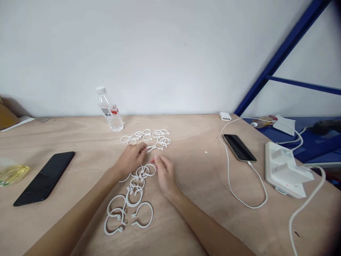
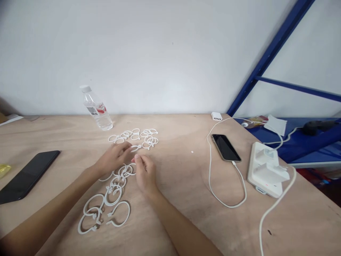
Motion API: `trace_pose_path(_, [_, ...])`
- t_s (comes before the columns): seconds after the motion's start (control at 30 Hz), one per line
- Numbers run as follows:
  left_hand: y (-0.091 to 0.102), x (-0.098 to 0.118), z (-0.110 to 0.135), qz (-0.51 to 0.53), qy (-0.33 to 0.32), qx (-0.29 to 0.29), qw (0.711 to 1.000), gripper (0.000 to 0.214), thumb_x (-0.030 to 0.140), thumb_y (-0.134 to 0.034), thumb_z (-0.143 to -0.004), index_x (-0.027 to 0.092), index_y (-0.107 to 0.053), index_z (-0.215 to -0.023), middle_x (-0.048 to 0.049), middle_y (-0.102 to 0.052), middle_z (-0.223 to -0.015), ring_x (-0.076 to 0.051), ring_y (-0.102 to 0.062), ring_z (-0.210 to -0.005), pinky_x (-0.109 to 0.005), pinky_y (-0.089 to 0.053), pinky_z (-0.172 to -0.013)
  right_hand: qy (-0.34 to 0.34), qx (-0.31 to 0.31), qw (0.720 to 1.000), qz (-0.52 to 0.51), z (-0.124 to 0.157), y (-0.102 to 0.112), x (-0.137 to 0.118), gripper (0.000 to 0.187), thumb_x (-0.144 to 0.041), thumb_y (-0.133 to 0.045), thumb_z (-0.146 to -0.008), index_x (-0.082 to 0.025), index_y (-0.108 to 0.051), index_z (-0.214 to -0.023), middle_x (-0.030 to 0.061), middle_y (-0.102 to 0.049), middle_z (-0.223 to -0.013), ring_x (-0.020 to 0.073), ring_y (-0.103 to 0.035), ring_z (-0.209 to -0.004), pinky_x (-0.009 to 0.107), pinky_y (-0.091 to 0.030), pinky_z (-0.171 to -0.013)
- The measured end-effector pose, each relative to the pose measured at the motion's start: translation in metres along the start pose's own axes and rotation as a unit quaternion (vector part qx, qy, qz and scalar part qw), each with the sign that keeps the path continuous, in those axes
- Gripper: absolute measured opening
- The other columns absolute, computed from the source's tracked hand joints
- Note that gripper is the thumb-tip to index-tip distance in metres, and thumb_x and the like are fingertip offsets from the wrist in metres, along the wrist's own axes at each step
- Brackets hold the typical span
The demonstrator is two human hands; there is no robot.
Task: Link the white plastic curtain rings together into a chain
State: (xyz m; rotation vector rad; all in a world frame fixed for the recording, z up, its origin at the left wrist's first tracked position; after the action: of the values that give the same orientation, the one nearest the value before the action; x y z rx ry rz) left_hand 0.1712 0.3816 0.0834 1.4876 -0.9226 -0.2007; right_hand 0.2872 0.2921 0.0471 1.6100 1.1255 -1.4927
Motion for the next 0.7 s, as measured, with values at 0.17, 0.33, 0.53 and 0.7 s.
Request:
trace_pose_path(0.17, [0.008,0.009,0.027,0.194,0.132,0.096,0.967,0.032,0.044,-0.044,-0.087,0.017,-0.062,-0.090,-0.0031,-0.069,-0.077,-0.017,-0.062,-0.069,-0.026,-0.045,-0.064,-0.035,0.011,0.998,-0.052,-0.002,-0.003,0.005,0.020,-0.038,-0.055,-0.082,-0.019,-0.059,-0.083,-0.0002,-0.059,-0.074,0.0152,-0.055,-0.070,0.025,-0.043,-0.064])
trace_pose_path(0.33, [0.000,0.031,0.039,0.241,0.115,0.074,0.961,0.033,0.043,-0.044,-0.087,0.017,-0.065,-0.092,-0.0040,-0.071,-0.081,-0.018,-0.064,-0.071,-0.028,-0.046,-0.068,-0.022,-0.034,0.997,-0.073,-0.001,-0.003,-0.001,0.022,-0.038,-0.053,-0.083,-0.019,-0.058,-0.074,-0.0016,-0.055,-0.068,0.0129,-0.048,-0.063,0.024,-0.038,-0.059])
trace_pose_path(0.53, [-0.007,0.028,0.045,-0.027,0.020,0.124,0.992,0.019,0.026,-0.049,-0.085,0.021,-0.067,-0.088,-0.0022,-0.072,-0.081,-0.018,-0.063,-0.072,-0.038,-0.033,-0.082,-0.010,-0.101,0.992,-0.074,0.000,-0.003,-0.006,0.032,-0.038,-0.058,-0.079,-0.019,-0.045,-0.057,-0.0052,-0.037,-0.056,0.0102,-0.034,-0.055,0.023,-0.029,-0.053])
trace_pose_path(0.7, [-0.007,0.028,0.047,-0.085,-0.097,0.166,0.978,0.020,0.020,-0.047,-0.089,0.020,-0.065,-0.082,-0.0013,-0.070,-0.074,-0.017,-0.062,-0.071,-0.035,-0.033,-0.073,-0.034,-0.129,0.989,-0.068,0.000,-0.002,-0.004,0.034,-0.042,-0.056,-0.080,-0.019,-0.047,-0.057,-0.0046,-0.037,-0.056,0.0103,-0.032,-0.055,0.024,-0.027,-0.053])
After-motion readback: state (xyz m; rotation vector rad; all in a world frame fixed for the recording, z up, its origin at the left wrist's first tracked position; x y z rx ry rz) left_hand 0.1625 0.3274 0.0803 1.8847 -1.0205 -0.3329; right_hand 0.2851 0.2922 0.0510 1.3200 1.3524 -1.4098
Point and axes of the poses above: each hand's wrist, its own z-axis away from the middle knuckle, its own y-axis out of the back of the hand, x = y × z, the point moved 2 cm from there along -z, towards the middle knuckle
